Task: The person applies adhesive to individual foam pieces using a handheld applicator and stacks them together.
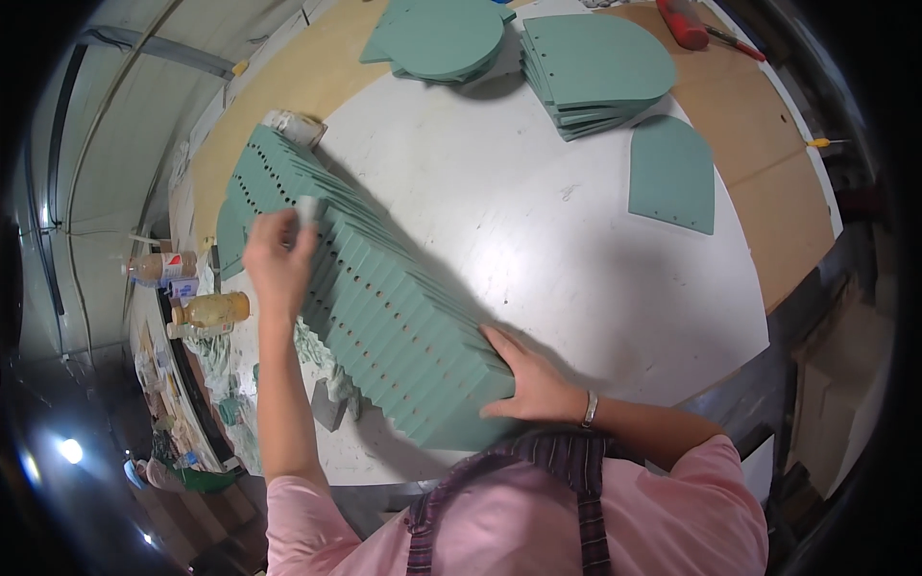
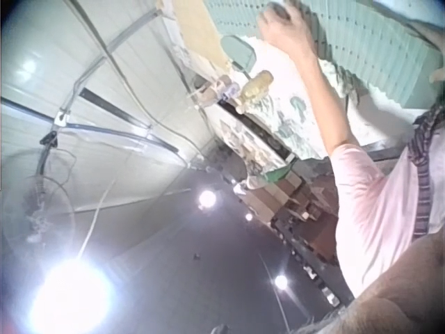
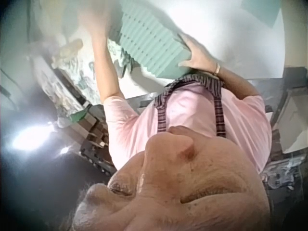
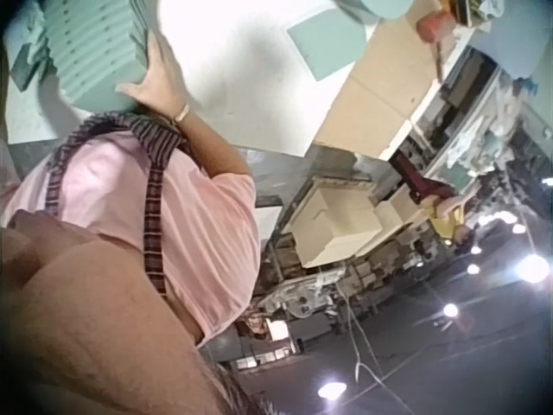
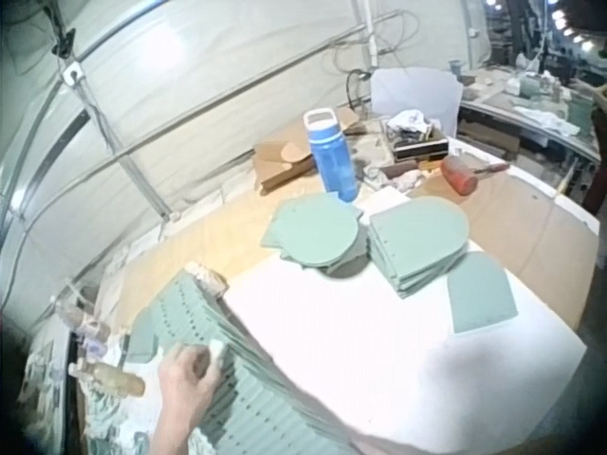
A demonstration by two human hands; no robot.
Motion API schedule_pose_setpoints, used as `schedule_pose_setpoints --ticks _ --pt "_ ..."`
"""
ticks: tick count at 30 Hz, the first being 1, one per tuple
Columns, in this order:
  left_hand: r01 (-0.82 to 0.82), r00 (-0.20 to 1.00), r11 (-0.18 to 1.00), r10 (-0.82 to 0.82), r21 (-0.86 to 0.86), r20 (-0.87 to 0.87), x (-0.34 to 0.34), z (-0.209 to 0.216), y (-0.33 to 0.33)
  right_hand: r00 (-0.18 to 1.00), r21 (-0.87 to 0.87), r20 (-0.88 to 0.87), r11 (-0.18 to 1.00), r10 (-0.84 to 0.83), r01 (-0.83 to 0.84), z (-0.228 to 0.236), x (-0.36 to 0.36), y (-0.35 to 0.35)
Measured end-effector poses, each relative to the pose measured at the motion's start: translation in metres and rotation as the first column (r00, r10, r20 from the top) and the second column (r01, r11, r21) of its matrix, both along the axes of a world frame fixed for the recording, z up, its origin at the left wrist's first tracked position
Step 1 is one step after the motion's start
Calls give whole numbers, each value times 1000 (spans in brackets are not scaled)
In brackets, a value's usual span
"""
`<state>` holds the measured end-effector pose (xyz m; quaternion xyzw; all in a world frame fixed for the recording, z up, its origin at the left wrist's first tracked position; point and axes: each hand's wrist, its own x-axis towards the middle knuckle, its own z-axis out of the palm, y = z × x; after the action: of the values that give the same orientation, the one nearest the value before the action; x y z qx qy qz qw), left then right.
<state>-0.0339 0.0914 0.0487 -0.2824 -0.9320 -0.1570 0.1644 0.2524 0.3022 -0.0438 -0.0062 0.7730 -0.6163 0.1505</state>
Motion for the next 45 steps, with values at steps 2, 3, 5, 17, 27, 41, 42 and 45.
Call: schedule_pose_setpoints --ticks 2,3,5,17,27,41,42,45 --pt "143 988 982 -150 -123 -47 14 6 23 1000 5 -10 1000 -11 11 -2 0 3" --pt "134 989 982 -141 -130 -52 5 5 14 1000 2 -25 1000 -11 11 -1 1 2" --pt "-158 984 987 155 -25 -85 -31 -3 -16 999 -8 -31 1000 -6 6 2 3 -2" --pt "-37 998 999 35 -34 -57 -39 -5 15 1000 -6 -25 1000 -19 19 -6 4 0" --pt "-171 985 976 166 -136 -49 -59 -4 10 999 1 -35 1000 -15 15 -10 5 1" --pt "-707 702 707 704 -9 107 -31 -21 -121 998 -4 -58 1000 -6 6 -13 4 0" --pt "-715 698 698 713 25 70 -25 -16 -124 999 14 -52 1000 -4 5 -11 3 -1" --pt "-548 836 812 530 200 139 -25 -16 -104 998 4 -58 1000 -14 14 -8 4 -1"
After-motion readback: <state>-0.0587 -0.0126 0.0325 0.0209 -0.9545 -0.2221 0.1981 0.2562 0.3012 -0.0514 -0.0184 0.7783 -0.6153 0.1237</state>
